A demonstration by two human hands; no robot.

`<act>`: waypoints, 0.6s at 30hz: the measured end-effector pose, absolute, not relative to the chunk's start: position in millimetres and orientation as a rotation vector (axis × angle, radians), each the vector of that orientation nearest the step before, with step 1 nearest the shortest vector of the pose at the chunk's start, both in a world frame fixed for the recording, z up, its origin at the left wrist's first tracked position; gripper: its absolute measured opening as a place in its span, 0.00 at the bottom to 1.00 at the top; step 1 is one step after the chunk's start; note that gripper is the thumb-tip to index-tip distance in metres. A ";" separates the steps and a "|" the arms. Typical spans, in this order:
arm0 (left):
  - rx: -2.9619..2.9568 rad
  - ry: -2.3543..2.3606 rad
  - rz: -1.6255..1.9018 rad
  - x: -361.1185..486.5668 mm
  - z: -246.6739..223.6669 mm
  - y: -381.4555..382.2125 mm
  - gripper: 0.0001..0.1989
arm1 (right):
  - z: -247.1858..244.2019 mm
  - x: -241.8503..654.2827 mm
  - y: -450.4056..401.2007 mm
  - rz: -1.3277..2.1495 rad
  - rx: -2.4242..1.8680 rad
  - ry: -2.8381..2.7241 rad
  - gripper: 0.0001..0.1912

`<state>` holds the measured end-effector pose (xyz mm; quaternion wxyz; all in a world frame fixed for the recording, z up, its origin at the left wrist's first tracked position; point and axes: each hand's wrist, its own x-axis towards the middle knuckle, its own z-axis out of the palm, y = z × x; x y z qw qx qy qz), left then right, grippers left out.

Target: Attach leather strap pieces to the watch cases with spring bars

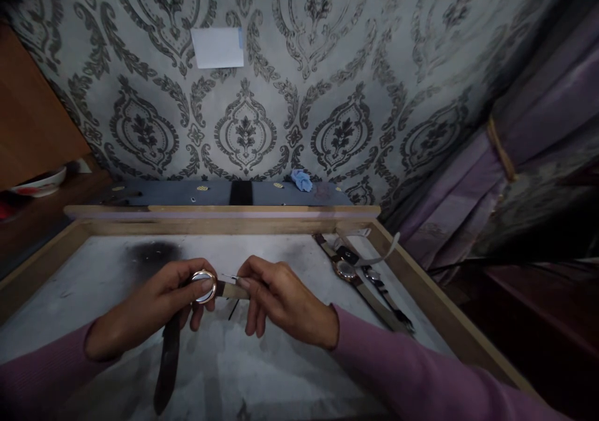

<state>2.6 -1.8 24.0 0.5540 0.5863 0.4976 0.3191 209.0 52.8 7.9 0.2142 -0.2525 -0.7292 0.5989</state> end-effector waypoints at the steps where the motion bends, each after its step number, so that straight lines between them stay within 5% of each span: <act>1: 1.382 1.176 0.754 2.6 23.9 -2.2 0.13 | 8.0 209.3 52.9 1.668 -0.699 -2.018 0.15; 18: 1.503 1.198 0.825 4.5 23.2 -3.6 0.12 | 10.0 212.1 54.0 1.620 -0.664 -2.059 0.15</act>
